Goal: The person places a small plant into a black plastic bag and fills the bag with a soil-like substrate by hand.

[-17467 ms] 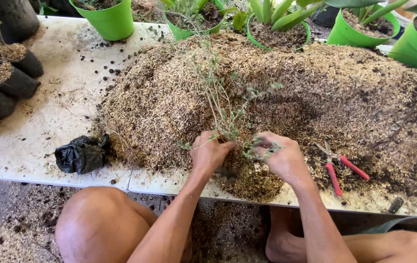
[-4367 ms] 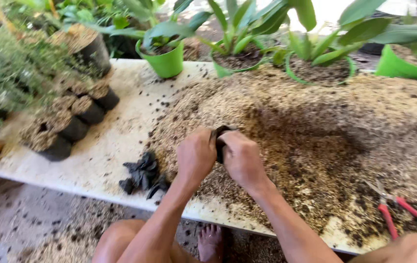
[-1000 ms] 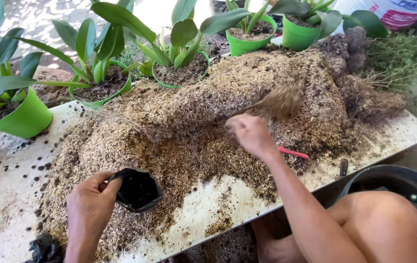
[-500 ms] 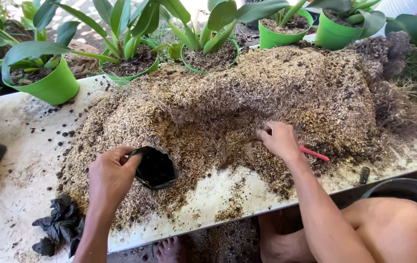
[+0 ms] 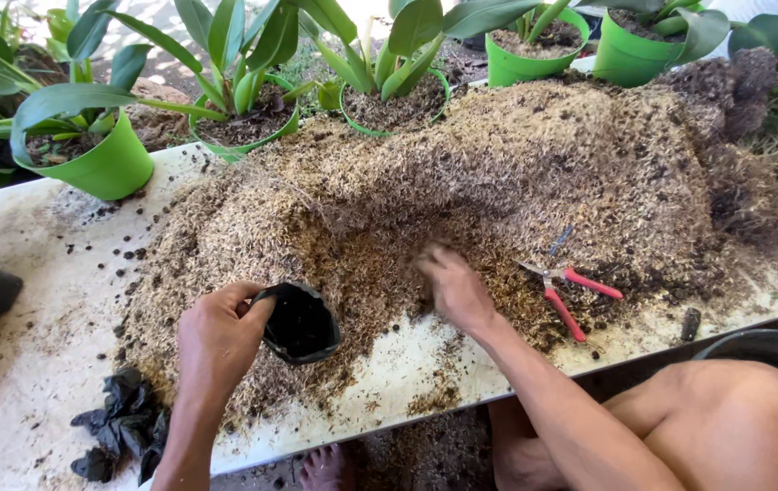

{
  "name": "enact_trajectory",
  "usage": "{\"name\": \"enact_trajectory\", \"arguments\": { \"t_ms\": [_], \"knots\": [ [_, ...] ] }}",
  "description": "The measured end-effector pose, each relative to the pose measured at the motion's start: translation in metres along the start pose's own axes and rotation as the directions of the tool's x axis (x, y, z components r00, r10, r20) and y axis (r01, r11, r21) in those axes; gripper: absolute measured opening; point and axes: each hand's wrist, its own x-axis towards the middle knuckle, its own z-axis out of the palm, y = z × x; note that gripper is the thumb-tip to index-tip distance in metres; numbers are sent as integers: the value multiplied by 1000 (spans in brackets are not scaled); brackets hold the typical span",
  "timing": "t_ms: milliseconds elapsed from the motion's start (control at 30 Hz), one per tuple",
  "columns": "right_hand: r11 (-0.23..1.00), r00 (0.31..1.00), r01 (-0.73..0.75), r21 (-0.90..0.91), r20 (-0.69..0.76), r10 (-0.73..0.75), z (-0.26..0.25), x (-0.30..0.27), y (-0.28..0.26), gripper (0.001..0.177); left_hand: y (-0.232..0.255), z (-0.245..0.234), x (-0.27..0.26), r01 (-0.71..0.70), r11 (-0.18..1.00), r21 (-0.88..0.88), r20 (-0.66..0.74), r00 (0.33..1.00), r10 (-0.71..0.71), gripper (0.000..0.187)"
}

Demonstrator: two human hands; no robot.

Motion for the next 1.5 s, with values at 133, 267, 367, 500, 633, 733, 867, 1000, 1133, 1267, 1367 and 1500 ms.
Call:
{"name": "enact_trajectory", "arguments": {
  "t_ms": [133,267,367,500,633,733,867,1000,1133,1267,1367,1500],
  "knots": [
    [989,998,-30,148,53,23,10,12,27,42,1,3,7,6,1000,9,17,1000,-7,18],
    [997,994,-36,62,109,30,12,6,33,21,13,2,9,-7,1000,26,30,1000,6,19],
    [964,962,-85,252,271,14,24,-10,12,28,21,6,9,-35,999,5,38,999,34,19],
    [986,984,139,-89,123,-127,92,-17,39,24,12,8,4,-21,1000,21,49,999,20,21],
    [974,987,64,218,-156,-30,96,-3,52,35,23,-16,0,79,993,83,120,989,-89,27],
    [969,978,-146,198,175,112,32,3,14,71,14,-15,5,97,995,27,123,987,-99,27],
    [962,961,-219,165,208,183,-45,6,3,45,25,-15,3,95,996,-3,152,984,-93,26],
    [885,884,-464,33,70,462,-75,-18,99,31,21,-1,8,26,999,23,115,993,-29,22],
    [749,740,-602,-276,159,653,-88,-59,124,73,15,8,13,-33,999,29,80,996,31,21],
    [740,759,-618,-265,43,649,-57,-75,152,78,23,12,11,-51,999,-20,87,995,52,20],
    [708,714,-690,-149,21,700,-84,-70,148,76,27,12,7,-63,998,-31,86,994,65,19],
    [626,616,-772,107,-115,779,-100,-82,173,72,15,12,9,-59,998,2,77,995,59,20]
  ]
}}
